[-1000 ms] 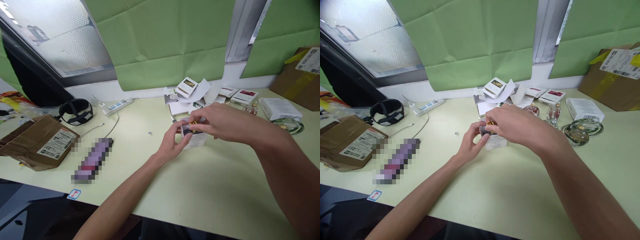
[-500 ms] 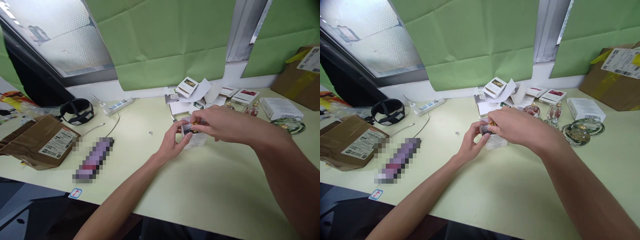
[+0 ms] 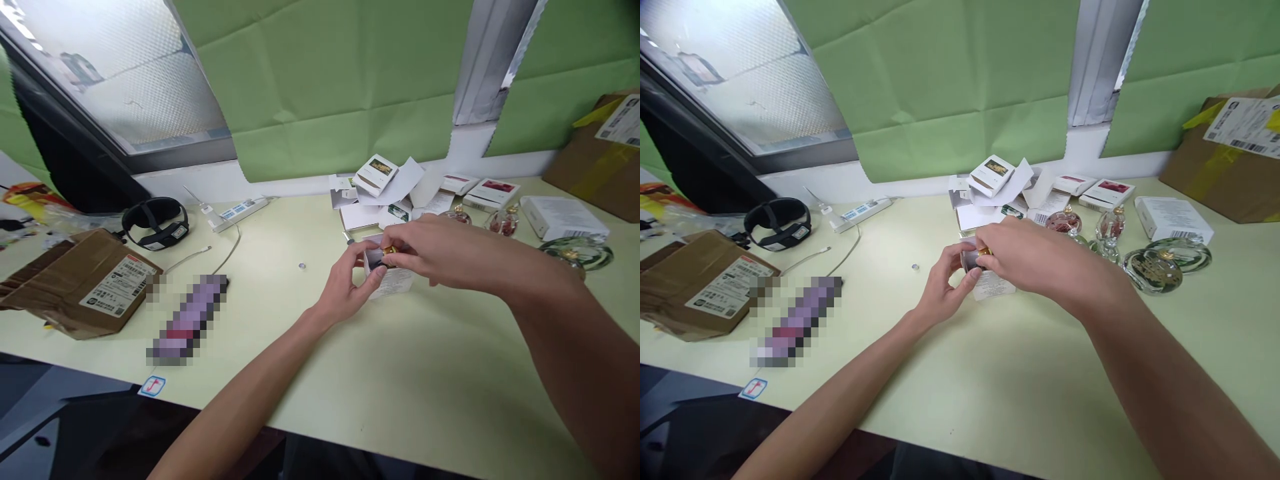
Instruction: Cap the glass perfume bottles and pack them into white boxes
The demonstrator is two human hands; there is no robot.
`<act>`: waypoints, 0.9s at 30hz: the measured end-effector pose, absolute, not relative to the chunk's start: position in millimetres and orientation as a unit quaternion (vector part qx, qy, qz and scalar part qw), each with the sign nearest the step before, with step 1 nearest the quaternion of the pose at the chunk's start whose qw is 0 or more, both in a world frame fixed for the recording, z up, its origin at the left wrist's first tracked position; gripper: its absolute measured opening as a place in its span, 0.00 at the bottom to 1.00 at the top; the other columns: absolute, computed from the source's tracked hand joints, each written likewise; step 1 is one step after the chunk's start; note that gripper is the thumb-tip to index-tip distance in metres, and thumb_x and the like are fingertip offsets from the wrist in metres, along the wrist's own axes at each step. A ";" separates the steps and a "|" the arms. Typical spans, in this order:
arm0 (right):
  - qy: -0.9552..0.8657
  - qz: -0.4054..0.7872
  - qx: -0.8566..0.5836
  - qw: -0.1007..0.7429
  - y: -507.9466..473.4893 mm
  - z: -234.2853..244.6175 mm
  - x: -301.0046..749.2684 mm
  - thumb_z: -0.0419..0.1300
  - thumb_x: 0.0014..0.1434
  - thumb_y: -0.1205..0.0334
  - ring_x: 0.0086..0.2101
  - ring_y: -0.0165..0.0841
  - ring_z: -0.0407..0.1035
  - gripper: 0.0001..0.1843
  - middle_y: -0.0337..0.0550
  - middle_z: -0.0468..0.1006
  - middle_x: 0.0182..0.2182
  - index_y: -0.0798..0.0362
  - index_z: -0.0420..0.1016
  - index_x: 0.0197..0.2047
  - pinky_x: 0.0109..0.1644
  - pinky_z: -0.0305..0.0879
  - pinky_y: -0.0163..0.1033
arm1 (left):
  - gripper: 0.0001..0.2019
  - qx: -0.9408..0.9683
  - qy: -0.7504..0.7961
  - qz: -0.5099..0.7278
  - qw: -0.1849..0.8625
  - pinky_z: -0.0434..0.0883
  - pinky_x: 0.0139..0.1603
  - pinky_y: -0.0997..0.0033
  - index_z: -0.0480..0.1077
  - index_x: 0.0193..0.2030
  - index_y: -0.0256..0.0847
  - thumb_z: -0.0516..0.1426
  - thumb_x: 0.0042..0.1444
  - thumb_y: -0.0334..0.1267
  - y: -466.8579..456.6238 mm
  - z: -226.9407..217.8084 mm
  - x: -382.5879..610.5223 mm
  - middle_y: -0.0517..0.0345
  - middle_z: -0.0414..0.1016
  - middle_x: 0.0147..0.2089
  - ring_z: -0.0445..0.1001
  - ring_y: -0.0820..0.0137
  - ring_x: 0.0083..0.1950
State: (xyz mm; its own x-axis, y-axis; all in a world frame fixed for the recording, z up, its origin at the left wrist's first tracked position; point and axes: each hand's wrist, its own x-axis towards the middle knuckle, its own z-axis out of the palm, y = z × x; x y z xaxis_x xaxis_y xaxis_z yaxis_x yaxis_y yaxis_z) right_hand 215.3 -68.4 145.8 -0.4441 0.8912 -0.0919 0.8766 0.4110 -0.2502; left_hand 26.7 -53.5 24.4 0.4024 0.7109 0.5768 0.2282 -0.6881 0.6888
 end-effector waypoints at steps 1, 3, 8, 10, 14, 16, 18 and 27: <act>-0.836 0.133 -0.531 0.027 -68.5 145.9 215.1 0.49 0.66 0.47 0.19 0.29 0.63 0.18 0.39 0.75 0.26 0.50 0.72 0.37 0.27 0.49 0.38 | 0.16 0.795 0.295 0.460 0.263 0.74 0.52 0.60 0.60 0.58 0.45 0.55 0.65 0.43 -53.5 24.3 26.7 0.50 0.73 0.53 0.75 0.68 0.48; -0.834 0.140 -0.534 0.025 -68.3 145.7 215.1 0.49 0.66 0.46 0.19 0.29 0.64 0.18 0.39 0.75 0.27 0.50 0.72 0.37 0.27 0.50 0.38 | 0.17 0.795 0.294 0.460 0.265 0.74 0.53 0.60 0.60 0.58 0.45 0.55 0.65 0.43 -53.7 24.0 26.8 0.50 0.73 0.53 0.75 0.68 0.49; -0.834 0.159 -0.528 0.025 -66.3 142.8 216.2 0.49 0.66 0.46 0.18 0.29 0.63 0.19 0.41 0.75 0.26 0.50 0.73 0.37 0.26 0.49 0.38 | 0.16 0.793 0.295 0.461 0.267 0.74 0.53 0.60 0.60 0.58 0.45 0.55 0.65 0.42 -54.1 23.9 26.8 0.50 0.73 0.53 0.75 0.68 0.49; -0.835 0.169 -0.524 0.023 -65.6 141.9 216.9 0.48 0.66 0.47 0.17 0.29 0.63 0.19 0.41 0.75 0.25 0.49 0.74 0.37 0.26 0.49 0.39 | 0.16 0.794 0.293 0.461 0.266 0.74 0.52 0.61 0.60 0.58 0.45 0.56 0.65 0.42 -53.9 24.2 26.9 0.50 0.73 0.53 0.75 0.68 0.49; -0.845 0.169 -0.506 0.025 -65.8 141.3 219.2 0.47 0.67 0.50 0.18 0.31 0.64 0.18 0.40 0.75 0.25 0.47 0.75 0.41 0.28 0.51 0.39 | 0.16 0.796 0.285 0.464 0.264 0.74 0.51 0.62 0.61 0.57 0.45 0.55 0.65 0.42 -53.3 24.6 27.1 0.51 0.74 0.51 0.74 0.69 0.48; -0.852 0.166 -0.496 0.027 -66.6 141.4 220.4 0.47 0.67 0.51 0.20 0.32 0.65 0.17 0.40 0.75 0.25 0.47 0.75 0.42 0.29 0.52 0.39 | 0.15 0.796 0.282 0.467 0.263 0.74 0.51 0.63 0.60 0.57 0.45 0.55 0.65 0.42 -53.3 24.8 27.4 0.52 0.74 0.50 0.75 0.70 0.46; -0.857 0.164 -0.488 0.028 -67.1 141.4 221.6 0.47 0.67 0.52 0.21 0.32 0.65 0.16 0.40 0.75 0.25 0.46 0.75 0.42 0.30 0.52 0.39 | 0.16 0.797 0.281 0.467 0.262 0.74 0.51 0.64 0.60 0.57 0.45 0.55 0.66 0.41 -53.5 24.9 27.5 0.52 0.74 0.50 0.74 0.70 0.46; -0.874 0.188 -0.445 0.056 -62.8 134.6 235.5 0.49 0.66 0.50 0.31 0.38 0.70 0.16 0.42 0.79 0.31 0.44 0.76 0.45 0.36 0.59 0.41 | 0.17 0.814 0.262 0.467 0.224 0.73 0.52 0.64 0.59 0.60 0.46 0.55 0.66 0.38 -52.4 21.6 25.7 0.51 0.71 0.54 0.73 0.69 0.50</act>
